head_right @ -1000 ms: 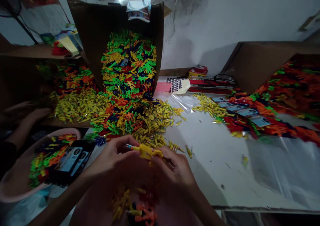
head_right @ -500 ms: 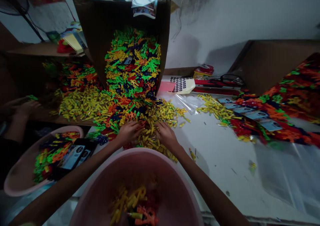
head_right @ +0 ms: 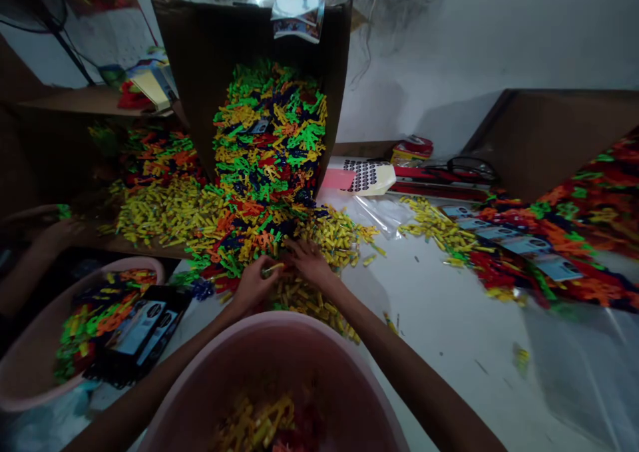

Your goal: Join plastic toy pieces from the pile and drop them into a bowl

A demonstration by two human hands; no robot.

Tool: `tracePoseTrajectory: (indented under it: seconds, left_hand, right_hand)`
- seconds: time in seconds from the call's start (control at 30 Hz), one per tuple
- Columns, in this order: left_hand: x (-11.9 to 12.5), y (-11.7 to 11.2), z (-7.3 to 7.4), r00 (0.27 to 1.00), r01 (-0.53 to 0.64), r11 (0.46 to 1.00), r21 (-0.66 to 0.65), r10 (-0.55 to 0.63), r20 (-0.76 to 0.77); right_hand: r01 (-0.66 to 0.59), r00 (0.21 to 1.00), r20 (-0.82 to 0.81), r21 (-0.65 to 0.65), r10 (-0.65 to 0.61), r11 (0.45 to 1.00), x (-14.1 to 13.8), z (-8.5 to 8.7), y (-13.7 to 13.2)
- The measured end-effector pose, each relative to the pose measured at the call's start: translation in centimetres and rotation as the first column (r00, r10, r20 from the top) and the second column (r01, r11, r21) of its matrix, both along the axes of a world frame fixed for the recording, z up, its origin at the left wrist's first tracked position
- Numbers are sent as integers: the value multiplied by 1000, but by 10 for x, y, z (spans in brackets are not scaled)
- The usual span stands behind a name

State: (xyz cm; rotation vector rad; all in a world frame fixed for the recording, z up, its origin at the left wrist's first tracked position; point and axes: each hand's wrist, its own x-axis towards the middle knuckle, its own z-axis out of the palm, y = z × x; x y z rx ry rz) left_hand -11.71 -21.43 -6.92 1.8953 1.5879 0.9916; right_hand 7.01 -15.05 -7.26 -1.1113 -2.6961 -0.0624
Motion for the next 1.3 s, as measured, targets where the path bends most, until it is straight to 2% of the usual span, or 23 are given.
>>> tracePoseTrajectory:
  seconds: [0.07, 0.1, 0.17, 0.23, 0.27, 0.3, 0.37, 0.4, 0.43, 0.47, 0.57, 0.63, 0.7, 0.87, 1.03, 1.17, 1.3]
  left_hand:
    - [-9, -11, 7, 951, -46, 990, -131, 84, 298]
    - [-12, -17, 11, 888, -15, 977, -213, 111, 447]
    - [-16, -26, 21, 691, 103, 931, -351, 186, 698]
    - [-16, -32, 35, 504, 201, 887, -415, 270, 820]
    - [-16, -35, 43, 449, 224, 876, -427, 296, 843]
    - [-15, -36, 51, 423, 235, 869, -435, 311, 851]
    - [-14, -39, 67, 443, 236, 865, -442, 309, 842]
    - [-13, -41, 75, 478, 235, 869, -436, 288, 830]
    - [-12, -43, 82, 524, 231, 877, -421, 253, 813]
    - [-10, -45, 88, 573, 222, 891, -395, 209, 793]
    - [-2, -53, 102, 712, 157, 945, -286, 93, 696]
    - [5, -61, 108, 787, 97, 968, -230, 66, 613]
    - [13, -68, 111, 827, 43, 982, -185, 69, 559]
    - [21, -82, 111, 844, -57, 996, -75, 89, 530]
    - [22, -92, 113, 844, -62, 998, -14, 60, 532]
    - [28, -100, 111, 816, -72, 997, 19, 47, 576]
    - [29, -104, 110, 802, -10, 999, 36, -13, 597]
  right_hand:
    - [-26, 1000, -15, -23, 26, 999, -3, -5, 4]
    - [-25, 998, -56, -41, 23, 999, -5, -6, 4]
    - [-10, 977, -212, -106, -13, 994, -8, -6, -1]
    - [7, 888, -444, -250, -121, 968, -10, -1, -12]
    - [-12, 809, -552, -358, -201, 934, -10, 4, -20]
    - [-60, 718, -632, -472, -290, 880, -9, 10, -28]
    - [-205, 556, -700, -638, -449, 742, -6, 25, -48]
    - [-273, 510, -704, -677, -494, 683, -3, 35, -58]
    - [-318, 489, -703, -695, -516, 645, 1, 45, -68]
    - [-333, 489, -699, -702, -521, 629, 5, 55, -78]
    - [-256, 506, -679, -707, -532, 659, 15, 83, -103]
    - [-167, 470, -677, -698, -566, 696, 18, 95, -118]
    - [-97, 434, -688, -678, -582, 729, 17, 101, -130]
    - [-65, 449, -730, -601, -515, 796, 8, 106, -149]
    - [-34, 469, -759, -526, -451, 850, 4, 109, -162]
    - [6, 416, -796, -481, -439, 877, -2, 108, -175]
    - [56, 378, -829, -424, -412, 904, -6, 102, -186]
